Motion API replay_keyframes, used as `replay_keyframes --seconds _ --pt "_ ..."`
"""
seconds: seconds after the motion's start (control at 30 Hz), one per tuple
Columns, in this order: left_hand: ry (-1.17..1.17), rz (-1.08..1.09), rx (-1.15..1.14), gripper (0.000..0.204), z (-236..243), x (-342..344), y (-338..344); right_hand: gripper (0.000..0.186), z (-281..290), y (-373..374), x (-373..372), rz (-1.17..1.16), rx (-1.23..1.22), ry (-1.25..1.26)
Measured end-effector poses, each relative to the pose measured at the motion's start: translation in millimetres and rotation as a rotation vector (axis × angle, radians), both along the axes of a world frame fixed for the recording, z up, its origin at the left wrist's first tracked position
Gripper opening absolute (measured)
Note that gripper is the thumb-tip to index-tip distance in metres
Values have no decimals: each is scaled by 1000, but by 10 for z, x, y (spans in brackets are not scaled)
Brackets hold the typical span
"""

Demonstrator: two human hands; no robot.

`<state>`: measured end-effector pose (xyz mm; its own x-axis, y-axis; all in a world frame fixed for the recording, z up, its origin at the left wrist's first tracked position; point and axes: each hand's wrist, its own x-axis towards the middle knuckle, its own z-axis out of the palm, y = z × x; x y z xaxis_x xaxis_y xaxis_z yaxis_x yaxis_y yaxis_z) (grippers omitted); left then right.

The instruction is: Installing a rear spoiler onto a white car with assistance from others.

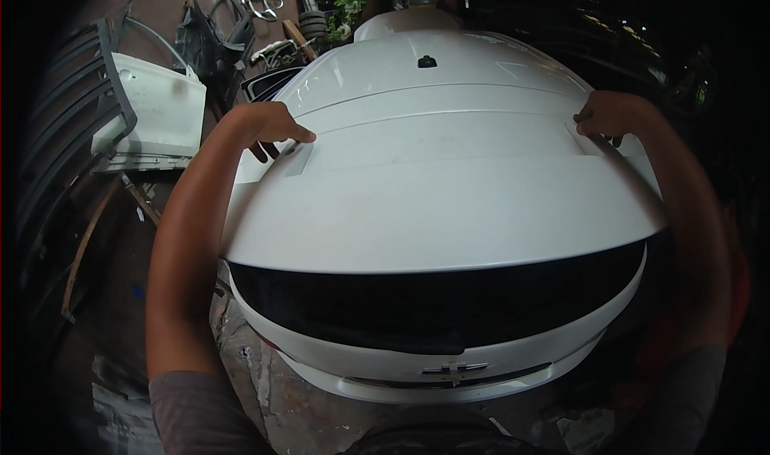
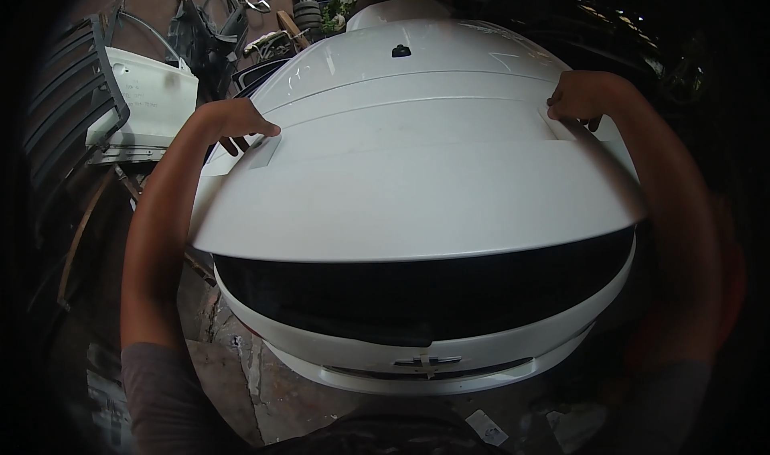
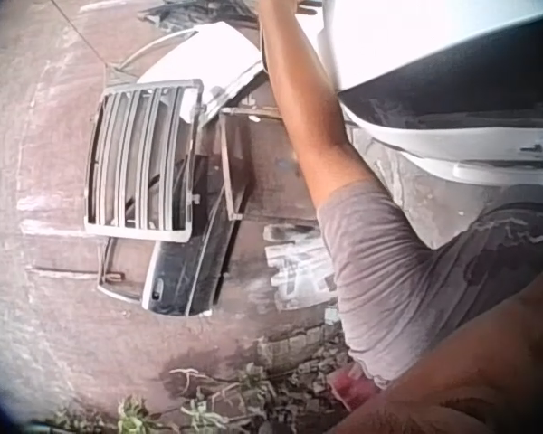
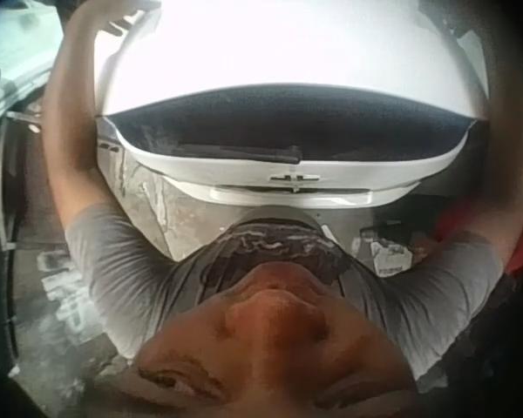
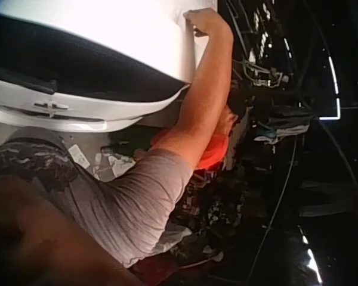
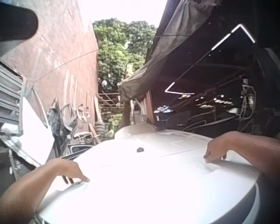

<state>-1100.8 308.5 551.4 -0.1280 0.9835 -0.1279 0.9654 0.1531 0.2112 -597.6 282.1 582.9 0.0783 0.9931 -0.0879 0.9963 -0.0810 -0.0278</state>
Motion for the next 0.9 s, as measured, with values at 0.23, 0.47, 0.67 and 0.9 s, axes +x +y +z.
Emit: replay_keyframes --seconds 0.23,0.47,0.67,0.9 --pt "-132 -120 8 60 -67 -167 -4 51 -22 -6 54 17 35 66" --pt "-102 -110 20 57 -113 -131 97 42 -135 -67 -28 47 191 8" --pt "-117 -84 22 49 -127 -21 140 57 -86 -435 104 73 303 -160" --pt "-55 -59 39 48 -60 -80 14 80 -449 -2017 -740 661 504 -141"
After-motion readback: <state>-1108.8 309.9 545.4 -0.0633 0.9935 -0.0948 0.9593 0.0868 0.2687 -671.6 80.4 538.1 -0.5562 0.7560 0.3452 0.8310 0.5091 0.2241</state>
